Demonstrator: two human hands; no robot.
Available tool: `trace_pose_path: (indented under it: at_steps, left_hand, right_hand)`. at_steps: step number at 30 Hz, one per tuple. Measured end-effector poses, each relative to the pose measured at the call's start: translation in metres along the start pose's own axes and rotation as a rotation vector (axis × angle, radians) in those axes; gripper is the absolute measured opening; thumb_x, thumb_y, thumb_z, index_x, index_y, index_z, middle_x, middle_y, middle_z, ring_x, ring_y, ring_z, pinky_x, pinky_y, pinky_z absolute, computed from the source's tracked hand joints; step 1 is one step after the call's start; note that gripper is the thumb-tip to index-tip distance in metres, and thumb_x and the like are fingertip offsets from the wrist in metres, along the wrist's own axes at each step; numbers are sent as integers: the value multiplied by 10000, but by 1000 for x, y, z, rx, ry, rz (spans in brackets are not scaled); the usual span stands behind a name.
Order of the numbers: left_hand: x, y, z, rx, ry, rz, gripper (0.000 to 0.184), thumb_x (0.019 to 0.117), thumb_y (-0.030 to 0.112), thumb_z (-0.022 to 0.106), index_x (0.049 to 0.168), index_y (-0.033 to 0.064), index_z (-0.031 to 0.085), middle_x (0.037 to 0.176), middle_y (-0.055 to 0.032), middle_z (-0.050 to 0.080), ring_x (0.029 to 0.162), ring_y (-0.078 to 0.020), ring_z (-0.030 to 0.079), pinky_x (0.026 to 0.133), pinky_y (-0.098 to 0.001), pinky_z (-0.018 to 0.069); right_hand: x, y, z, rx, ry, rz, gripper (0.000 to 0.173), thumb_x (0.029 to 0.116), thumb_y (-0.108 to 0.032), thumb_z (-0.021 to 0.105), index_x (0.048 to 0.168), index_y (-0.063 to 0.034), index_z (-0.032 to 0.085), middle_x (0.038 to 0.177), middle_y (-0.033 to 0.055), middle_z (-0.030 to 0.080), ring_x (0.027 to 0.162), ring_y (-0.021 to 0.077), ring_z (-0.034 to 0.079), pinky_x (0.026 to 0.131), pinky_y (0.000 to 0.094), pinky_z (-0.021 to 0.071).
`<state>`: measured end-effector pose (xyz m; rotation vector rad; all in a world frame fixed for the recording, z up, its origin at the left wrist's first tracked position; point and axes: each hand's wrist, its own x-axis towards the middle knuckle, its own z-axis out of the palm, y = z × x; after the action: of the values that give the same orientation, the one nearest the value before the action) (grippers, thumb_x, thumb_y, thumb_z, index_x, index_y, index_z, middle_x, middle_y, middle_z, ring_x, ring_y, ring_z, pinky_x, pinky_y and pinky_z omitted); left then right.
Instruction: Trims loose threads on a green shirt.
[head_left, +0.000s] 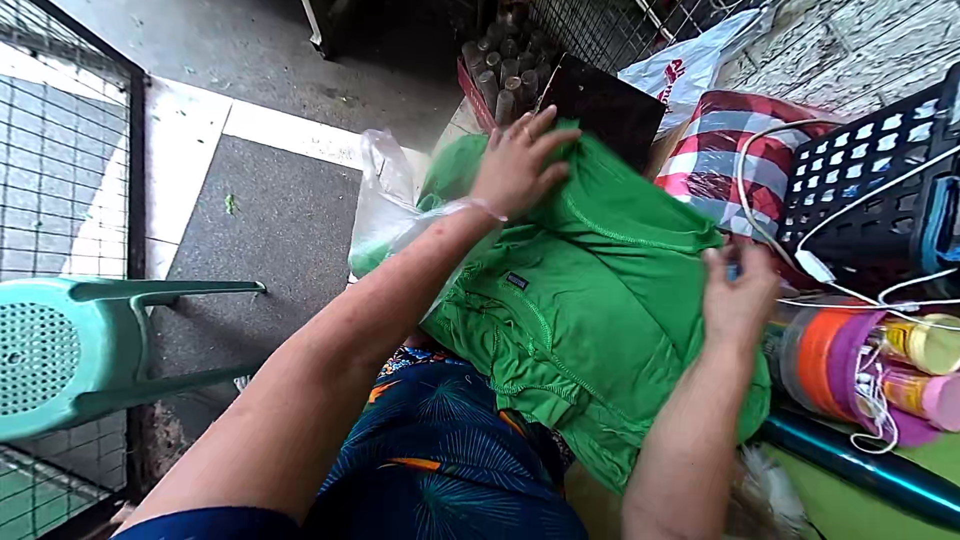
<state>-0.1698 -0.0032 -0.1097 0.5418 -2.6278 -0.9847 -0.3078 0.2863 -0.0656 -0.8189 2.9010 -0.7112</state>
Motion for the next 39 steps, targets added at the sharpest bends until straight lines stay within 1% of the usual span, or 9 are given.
trace_pose_path:
  at_steps: [2,7,15,18,21,25,30,34,39]
  left_hand:
    - [1,-15,26,122,-220,-42,524,1100,406,386,1587,211,411,1623,-204,363,1515,-475,262,1169,-745,82]
    - [1,-28,15,11,-369,-7,542,1099,322,426,1608,152,354,1625,-201,359,1517,-420,294,1202,-679,82]
    - [-101,-47,-43,-466,60,-129,308,1050,188,511,1187,-32,678,1212,-133,687,1127,-144,651,1007,-349,523]
    - [-151,-55,-32,-407,77,-146,252,974,212,627,1058,-13,704,1057,-123,697,960,-170,673,858,-380,566]
    - [-172,-51,-9,-263,10,-56,332,845,185,794,1129,26,727,1189,-189,669,1120,-347,633,958,-543,515]
    - [-167,-49,3,-100,109,62,226,932,190,663,1060,27,752,1102,-187,700,1039,-374,656,902,-522,513]
    - [-157,-40,-5,-90,166,101,247,972,176,555,1047,-11,698,1052,-187,689,1023,-361,655,916,-521,495]
    - [-145,-27,6,-30,210,122,447,831,385,714,1075,11,706,1111,-199,696,1091,-403,648,970,-585,470]
    - [-123,-14,7,-145,252,246,246,785,88,663,1012,6,714,1003,-191,720,987,-374,683,887,-543,486]
  right_hand:
    - [3,-1,12,-8,-40,87,427,1077,-260,535,1322,89,572,1276,352,609,1228,504,582,1034,680,411]
    - [-4,-4,15,17,65,75,393,1046,-238,591,1244,101,588,1185,334,634,1139,451,616,994,605,448]
    - [-24,-8,-13,263,199,-87,495,985,-247,666,1270,138,539,1215,246,616,1125,211,605,992,338,499]
    - [-43,-48,-22,263,295,-192,357,1011,-162,623,1171,149,549,1066,180,611,928,95,585,819,232,495]
    - [-69,-98,2,341,-45,-360,221,1004,-85,606,1079,122,615,984,165,664,843,92,648,744,249,558]
    - [-84,-144,68,265,-311,-573,159,848,-36,769,982,28,712,952,175,686,763,262,692,634,409,584]
    - [-80,-159,91,10,-313,-572,220,854,-43,760,1056,28,709,1002,216,644,647,339,662,537,477,543]
    - [-76,-152,84,152,-254,-564,131,876,61,682,996,43,730,939,192,636,736,296,667,601,440,560]
    - [-66,-143,62,364,-330,-483,63,874,20,731,933,40,722,885,121,636,780,133,606,704,241,514]
